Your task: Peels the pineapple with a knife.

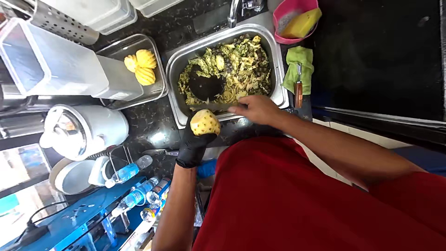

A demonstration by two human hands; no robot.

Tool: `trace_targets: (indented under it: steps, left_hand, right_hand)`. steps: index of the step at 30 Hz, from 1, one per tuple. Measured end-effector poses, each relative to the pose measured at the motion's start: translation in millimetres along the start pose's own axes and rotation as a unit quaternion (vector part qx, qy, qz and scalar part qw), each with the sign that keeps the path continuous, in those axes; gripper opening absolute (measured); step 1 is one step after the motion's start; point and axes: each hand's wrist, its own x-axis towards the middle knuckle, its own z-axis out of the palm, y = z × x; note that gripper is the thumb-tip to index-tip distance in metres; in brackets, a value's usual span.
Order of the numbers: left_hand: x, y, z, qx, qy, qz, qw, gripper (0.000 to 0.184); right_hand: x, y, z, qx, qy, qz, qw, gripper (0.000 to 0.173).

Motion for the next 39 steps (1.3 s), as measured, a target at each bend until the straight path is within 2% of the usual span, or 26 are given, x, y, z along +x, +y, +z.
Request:
trace_targets:
  steps: [2, 4, 6, 9, 12, 14, 16, 18, 20, 22, 24, 26, 28, 30, 32, 34, 36, 37, 39]
  left_hand:
    - [-1.5, 5.8, -5.3, -0.027, -0.016, 0.002, 1.000, 0.085]
    - [-0.5, 6.0, -9.3, -0.062, -0.023, -0.009, 0.998, 0.072]
    - [2.7, 2.7, -7.8, -0.068, -0.021, -0.018, 0.997, 0.067]
    - [5.2, -6.6, 9.6, -0.029, 0.042, 0.011, 0.999, 0.063]
    - [4.4, -11.3, 16.9, 0.025, 0.063, 0.039, 0.997, 0.061]
    - [5.9, -9.0, 14.6, 0.052, 0.059, 0.038, 0.996, 0.071]
    - [4.1, -4.0, 5.5, 0.086, 0.057, 0.025, 0.994, 0.086]
    - [2.5, -0.5, -2.4, 0.106, 0.045, 0.020, 0.993, 0.092]
    - [3.0, 0.5, -3.9, 0.119, 0.045, 0.010, 0.992, 0.094]
    - [7.1, 1.2, -1.6, 0.142, 0.038, 0.009, 0.989, 0.090]
    - [9.8, -1.1, -0.3, 0.177, 0.028, 0.033, 0.983, 0.088]
    - [6.7, 0.2, -2.9, 0.205, 0.003, 0.057, 0.977, 0.090]
    - [4.6, 4.9, -7.7, 0.246, -0.007, 0.071, 0.967, 0.092]
    - [4.1, 10.8, -13.3, 0.273, -0.025, 0.081, 0.958, 0.094]
    - [5.2, 16.5, -20.1, 0.251, -0.050, 0.097, 0.962, 0.096]
    - [10.6, 25.5, -32.5, 0.178, -0.095, 0.155, 0.967, 0.093]
    - [20.0, 41.8, -37.1, 0.076, -0.120, 0.250, 0.958, 0.070]
    - [22.2, 50.2, -34.8, 0.008, -0.109, 0.261, 0.959, 0.070]
    - [30.9, 55.2, -43.4, -0.094, -0.125, 0.209, 0.965, 0.089]
  right_hand:
    - [5.0, 16.6, -5.4, 0.011, 0.001, 0.058, 0.998, 0.076]
    - [-2.9, 10.1, -7.3, 0.016, 0.009, 0.060, 0.998, 0.074]
    - [-14.4, -13.0, -6.0, 0.025, 0.011, 0.020, 0.999, 0.069]
    - [-22.6, -43.1, 0.0, -0.012, 0.013, -0.055, 0.998, 0.068]
    - [-14.7, -41.4, 6.5, -0.070, 0.025, -0.089, 0.993, 0.074]
    - [-4.3, -17.2, 4.6, -0.073, 0.027, -0.071, 0.994, 0.073]
    - [4.5, 11.8, -1.6, -0.045, 0.014, 0.010, 0.999, 0.073]
    - [6.8, 28.3, -7.7, -0.034, -0.004, 0.075, 0.997, 0.080]
    - [-2.0, 16.4, -8.2, -0.012, -0.010, 0.063, 0.998, 0.076]
    - [-15.2, -12.3, -5.3, 0.019, -0.006, 0.007, 1.000, 0.069]
    - [-23.1, -34.5, -1.9, -0.004, 0.010, -0.062, 0.998, 0.068]
    - [-20.5, -37.6, 1.4, -0.058, 0.024, -0.102, 0.993, 0.070]
    - [-12.6, -22.3, -3.4, -0.072, 0.022, -0.069, 0.995, 0.071]
    - [-6.1, 3.9, -12.8, -0.073, 0.017, 0.036, 0.997, 0.077]
    - [-6.8, 28.3, -21.0, -0.062, 0.021, 0.115, 0.991, 0.084]
    - [-12.2, 41.3, -24.5, -0.030, 0.027, 0.148, 0.988, 0.087]
    - [-17.9, 49.1, -23.6, 0.008, 0.040, 0.159, 0.986, 0.085]
    - [-21.7, 52.4, -23.1, 0.019, 0.041, 0.166, 0.985, 0.085]
    - [-31.3, 57.6, -20.9, 0.020, 0.027, 0.182, 0.983, 0.086]
